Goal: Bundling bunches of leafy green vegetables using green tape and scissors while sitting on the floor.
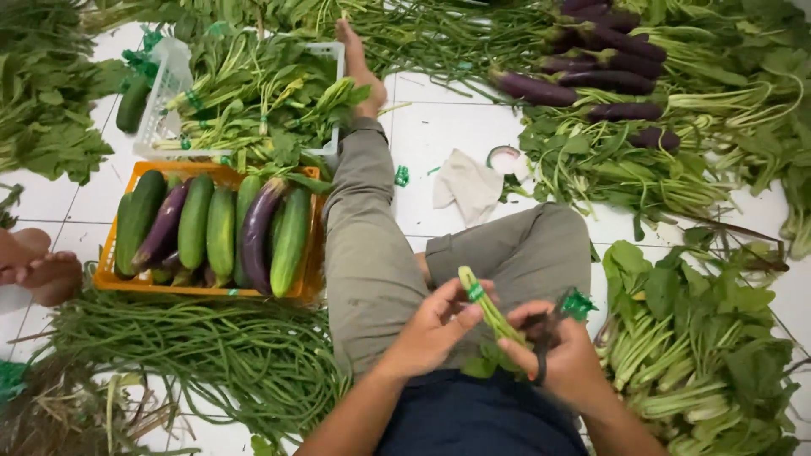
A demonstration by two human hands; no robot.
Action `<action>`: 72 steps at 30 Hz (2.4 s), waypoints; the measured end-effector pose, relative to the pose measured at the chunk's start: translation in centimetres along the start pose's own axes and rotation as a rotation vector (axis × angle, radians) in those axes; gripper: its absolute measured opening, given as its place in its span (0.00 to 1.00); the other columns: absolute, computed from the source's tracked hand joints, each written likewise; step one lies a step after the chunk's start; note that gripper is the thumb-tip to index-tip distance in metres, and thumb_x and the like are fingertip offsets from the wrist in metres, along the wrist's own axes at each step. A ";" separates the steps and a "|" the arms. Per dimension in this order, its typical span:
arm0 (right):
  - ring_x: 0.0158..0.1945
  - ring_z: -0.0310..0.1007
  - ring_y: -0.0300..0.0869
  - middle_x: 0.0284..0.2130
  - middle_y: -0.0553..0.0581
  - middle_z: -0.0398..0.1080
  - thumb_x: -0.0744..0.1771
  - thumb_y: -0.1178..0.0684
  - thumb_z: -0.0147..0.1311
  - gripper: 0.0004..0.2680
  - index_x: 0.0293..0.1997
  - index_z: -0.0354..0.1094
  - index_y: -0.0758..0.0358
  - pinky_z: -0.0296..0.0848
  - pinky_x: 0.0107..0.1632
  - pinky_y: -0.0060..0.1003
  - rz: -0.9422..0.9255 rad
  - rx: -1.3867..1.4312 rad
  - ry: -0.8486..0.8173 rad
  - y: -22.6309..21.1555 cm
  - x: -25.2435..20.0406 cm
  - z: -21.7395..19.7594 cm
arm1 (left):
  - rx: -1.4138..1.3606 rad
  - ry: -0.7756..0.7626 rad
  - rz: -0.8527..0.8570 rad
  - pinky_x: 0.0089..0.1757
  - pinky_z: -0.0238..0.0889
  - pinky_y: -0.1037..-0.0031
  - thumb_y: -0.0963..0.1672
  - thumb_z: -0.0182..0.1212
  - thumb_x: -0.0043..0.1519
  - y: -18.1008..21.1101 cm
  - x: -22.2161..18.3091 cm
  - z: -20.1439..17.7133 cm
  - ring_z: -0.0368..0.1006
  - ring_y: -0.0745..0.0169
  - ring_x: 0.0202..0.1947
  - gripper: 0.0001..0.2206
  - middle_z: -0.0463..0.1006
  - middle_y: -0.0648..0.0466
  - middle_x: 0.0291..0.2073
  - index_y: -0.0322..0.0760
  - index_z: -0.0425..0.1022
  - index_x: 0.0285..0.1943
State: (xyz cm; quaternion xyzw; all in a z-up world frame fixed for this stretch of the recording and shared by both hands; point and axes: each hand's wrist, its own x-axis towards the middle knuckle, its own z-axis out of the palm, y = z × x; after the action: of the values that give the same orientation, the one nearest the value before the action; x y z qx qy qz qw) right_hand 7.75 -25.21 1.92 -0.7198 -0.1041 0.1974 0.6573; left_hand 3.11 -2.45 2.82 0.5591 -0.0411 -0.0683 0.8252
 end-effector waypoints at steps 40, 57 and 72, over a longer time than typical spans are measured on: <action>0.27 0.74 0.43 0.24 0.59 0.77 0.54 0.54 0.79 0.21 0.41 0.68 0.69 0.72 0.34 0.34 0.104 0.320 -0.505 -2.5 -3.2 0.7 | 0.077 0.067 0.052 0.41 0.61 0.80 0.42 0.56 0.68 2.9 -2.8 3.3 0.66 0.70 0.37 0.14 0.76 0.55 0.39 0.28 0.74 0.60; 0.24 0.75 0.41 0.21 0.58 0.76 0.52 0.46 0.79 0.24 0.40 0.67 0.67 0.71 0.31 0.32 0.019 0.358 -0.472 -2.9 -3.6 2.1 | 0.162 -0.014 0.062 0.40 0.63 0.80 0.43 0.55 0.68 6.2 -3.9 3.5 0.68 0.70 0.37 0.14 0.77 0.53 0.40 0.27 0.73 0.58; 0.15 0.58 0.33 0.20 0.57 0.74 0.53 0.51 0.78 0.19 0.37 0.68 0.65 0.54 0.19 0.26 -0.053 0.332 -0.319 -2.2 -3.4 0.5 | 0.056 0.035 0.130 0.44 0.62 0.79 0.43 0.51 0.72 5.6 -4.5 3.5 0.69 0.68 0.39 0.17 0.78 0.52 0.39 0.29 0.69 0.68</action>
State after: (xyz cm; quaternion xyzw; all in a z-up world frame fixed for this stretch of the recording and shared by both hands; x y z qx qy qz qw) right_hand 4.74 -25.94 4.57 -0.5586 -0.1918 0.3056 0.7468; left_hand -1.43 -2.96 9.36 0.5791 -0.0646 -0.0035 0.8127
